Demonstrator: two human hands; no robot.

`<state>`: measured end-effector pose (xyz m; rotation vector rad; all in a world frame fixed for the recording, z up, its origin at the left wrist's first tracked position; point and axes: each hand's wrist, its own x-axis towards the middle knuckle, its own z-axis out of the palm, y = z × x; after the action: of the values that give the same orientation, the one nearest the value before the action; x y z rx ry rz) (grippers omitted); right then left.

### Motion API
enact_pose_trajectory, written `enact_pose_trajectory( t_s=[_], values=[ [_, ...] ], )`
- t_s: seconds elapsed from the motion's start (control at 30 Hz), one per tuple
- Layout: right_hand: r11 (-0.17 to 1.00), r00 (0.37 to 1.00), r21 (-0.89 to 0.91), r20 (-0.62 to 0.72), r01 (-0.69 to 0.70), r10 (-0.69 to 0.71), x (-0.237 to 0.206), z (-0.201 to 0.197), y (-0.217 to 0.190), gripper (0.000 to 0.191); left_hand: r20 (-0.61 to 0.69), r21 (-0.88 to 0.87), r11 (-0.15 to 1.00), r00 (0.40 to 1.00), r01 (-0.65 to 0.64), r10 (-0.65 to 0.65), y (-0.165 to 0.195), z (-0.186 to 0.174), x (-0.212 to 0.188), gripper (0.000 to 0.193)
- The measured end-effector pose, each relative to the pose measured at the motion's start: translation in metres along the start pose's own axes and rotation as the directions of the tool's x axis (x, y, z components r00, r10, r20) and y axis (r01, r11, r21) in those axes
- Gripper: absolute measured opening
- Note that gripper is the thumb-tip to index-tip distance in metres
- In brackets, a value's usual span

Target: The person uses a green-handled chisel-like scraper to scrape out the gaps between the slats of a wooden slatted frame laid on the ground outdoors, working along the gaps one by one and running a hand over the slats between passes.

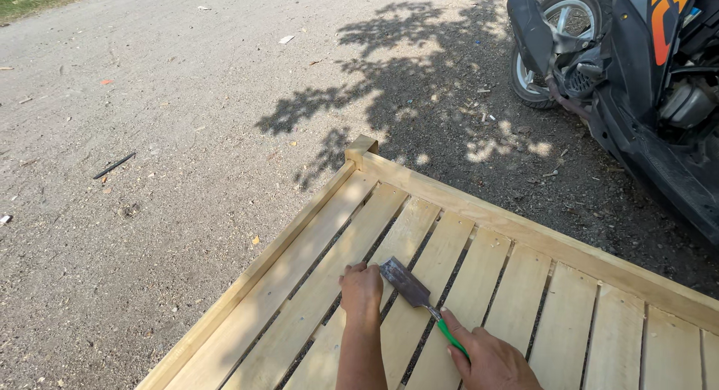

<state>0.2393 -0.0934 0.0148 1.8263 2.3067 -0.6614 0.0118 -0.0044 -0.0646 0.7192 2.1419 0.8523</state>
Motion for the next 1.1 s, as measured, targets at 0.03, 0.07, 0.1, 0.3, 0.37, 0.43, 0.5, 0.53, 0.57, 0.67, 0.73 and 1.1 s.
enact_pose_trajectory(
  t_s=[0.03,0.07,0.1,0.3,0.37,0.43,0.5,0.53,0.57,0.67,0.73,1.1],
  values=[
    [0.999,0.998,-0.009,0.049,-0.041,0.041,0.003,-0.004,-0.001,0.062,-0.001,0.002,1.0,1.0,-0.002,0.002,0.0,-0.001,-0.002,0.053],
    [0.996,0.991,-0.02,0.099,-0.083,0.085,0.01,-0.008,-0.004,0.061,0.01,0.002,1.0,1.0,-0.01,0.01,0.0,-0.003,-0.005,0.052],
    [0.992,0.982,-0.032,0.143,-0.122,0.125,0.016,-0.013,-0.008,0.061,0.017,0.0,1.0,1.0,-0.022,0.022,0.0,-0.004,-0.006,0.051],
    [0.998,0.983,-0.006,0.173,-0.064,0.064,0.01,-0.028,0.003,0.062,0.007,0.0,1.0,1.0,-0.014,0.014,0.005,-0.008,-0.008,0.05],
    [0.995,0.974,-0.026,0.204,-0.101,0.104,0.004,-0.032,0.014,0.06,0.01,0.002,1.0,1.0,-0.003,0.003,0.004,-0.008,-0.008,0.05],
    [0.99,0.973,-0.052,0.182,-0.131,0.138,0.002,-0.033,0.019,0.057,0.0,-0.006,1.0,1.0,-0.017,0.017,0.003,-0.007,-0.006,0.05],
    [0.985,0.98,-0.081,0.112,-0.154,0.162,0.006,-0.033,0.017,0.053,0.001,-0.005,1.0,1.0,-0.019,0.019,0.0,-0.006,-0.005,0.05],
    [0.985,0.984,-0.092,0.094,-0.144,0.153,0.01,-0.033,0.014,0.053,-0.001,-0.005,1.0,1.0,-0.022,0.022,-0.001,-0.006,-0.003,0.05],
    [0.985,0.986,-0.104,0.079,-0.137,0.145,0.014,-0.033,0.011,0.052,-0.002,-0.012,1.0,1.0,-0.025,0.025,-0.002,-0.005,-0.002,0.05],
    [0.987,0.989,-0.108,0.072,-0.118,0.126,0.021,-0.034,0.005,0.052,-0.007,-0.03,0.999,0.999,-0.034,0.034,-0.006,-0.004,0.001,0.048],
    [0.99,0.993,-0.094,0.051,-0.102,0.107,0.018,-0.033,0.006,0.052,-0.007,-0.042,0.998,0.999,-0.047,0.046,-0.007,-0.004,0.003,0.047],
    [0.981,0.981,-0.034,0.043,-0.189,0.191,0.035,-0.046,-0.006,0.052,-0.029,-0.155,0.985,0.997,-0.078,0.074,-0.016,-0.002,0.01,0.045]
  ],
)
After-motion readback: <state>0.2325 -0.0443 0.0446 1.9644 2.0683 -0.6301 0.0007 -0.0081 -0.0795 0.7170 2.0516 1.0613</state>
